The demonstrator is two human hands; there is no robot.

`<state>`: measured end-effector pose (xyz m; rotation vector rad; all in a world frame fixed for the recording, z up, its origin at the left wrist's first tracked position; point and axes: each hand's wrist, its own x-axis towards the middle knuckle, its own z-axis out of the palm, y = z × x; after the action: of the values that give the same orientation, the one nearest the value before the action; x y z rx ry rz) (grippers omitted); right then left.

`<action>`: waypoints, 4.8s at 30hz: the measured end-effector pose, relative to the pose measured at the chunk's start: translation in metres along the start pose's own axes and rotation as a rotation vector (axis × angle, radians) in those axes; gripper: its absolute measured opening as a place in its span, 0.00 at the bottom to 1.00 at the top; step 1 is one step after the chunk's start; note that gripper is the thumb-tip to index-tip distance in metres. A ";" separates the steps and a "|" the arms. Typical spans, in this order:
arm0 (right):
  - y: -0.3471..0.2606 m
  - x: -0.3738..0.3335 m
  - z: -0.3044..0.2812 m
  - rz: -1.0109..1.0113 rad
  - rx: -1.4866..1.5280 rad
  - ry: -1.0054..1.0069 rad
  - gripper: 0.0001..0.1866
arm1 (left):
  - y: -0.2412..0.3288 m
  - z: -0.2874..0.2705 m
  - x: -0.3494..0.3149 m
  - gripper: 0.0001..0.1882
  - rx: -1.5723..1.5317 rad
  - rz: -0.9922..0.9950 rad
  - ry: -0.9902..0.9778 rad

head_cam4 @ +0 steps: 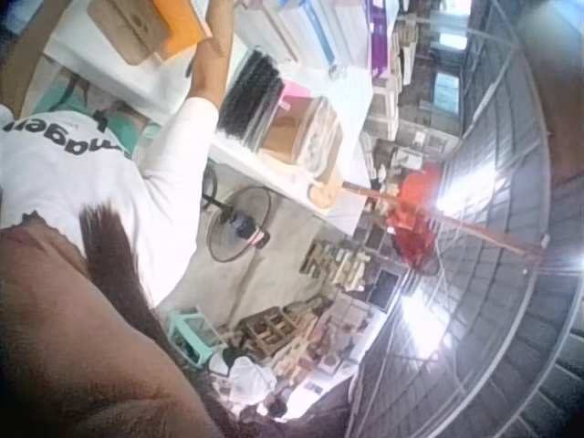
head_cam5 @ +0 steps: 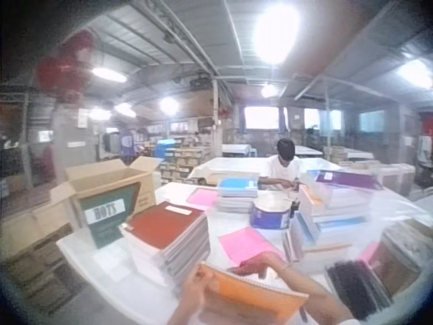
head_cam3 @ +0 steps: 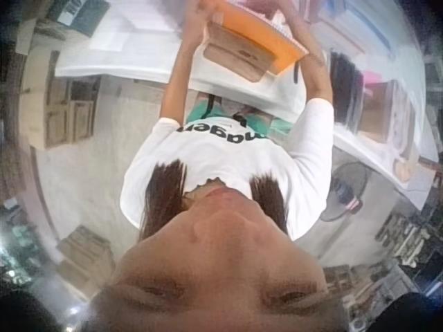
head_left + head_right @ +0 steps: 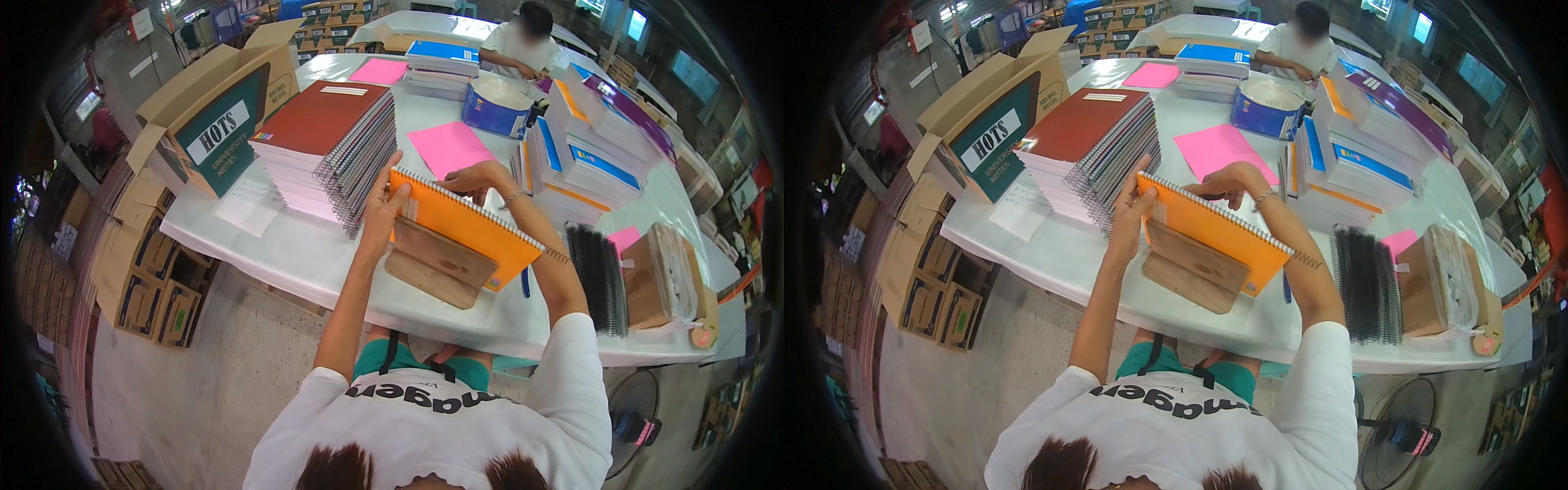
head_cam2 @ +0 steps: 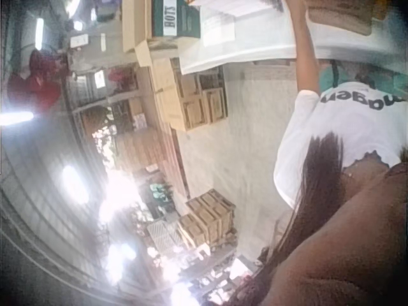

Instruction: The person uses blue pliers to trim and crimp the ends of plastic spiral coils on several notebooks, including an orange one and a purple one, before placing them onto stacks on a large work table.

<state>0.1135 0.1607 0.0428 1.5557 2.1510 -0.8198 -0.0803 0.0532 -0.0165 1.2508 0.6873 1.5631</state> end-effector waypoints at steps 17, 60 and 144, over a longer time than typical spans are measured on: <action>0.172 -0.015 0.112 -0.081 0.182 0.972 0.27 | -0.018 0.024 -0.029 0.12 0.170 0.069 0.297; -0.101 -0.121 0.204 -0.388 0.521 1.300 0.40 | 0.036 -0.001 -0.046 0.13 0.234 -0.111 -0.148; 0.449 -0.216 -0.183 0.662 -0.043 1.342 0.30 | 0.069 -0.265 0.113 0.24 0.460 0.049 0.530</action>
<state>0.6159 0.2204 0.2025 2.9969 1.8892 0.7153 -0.3519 0.1700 0.0051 1.1773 1.4274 1.8627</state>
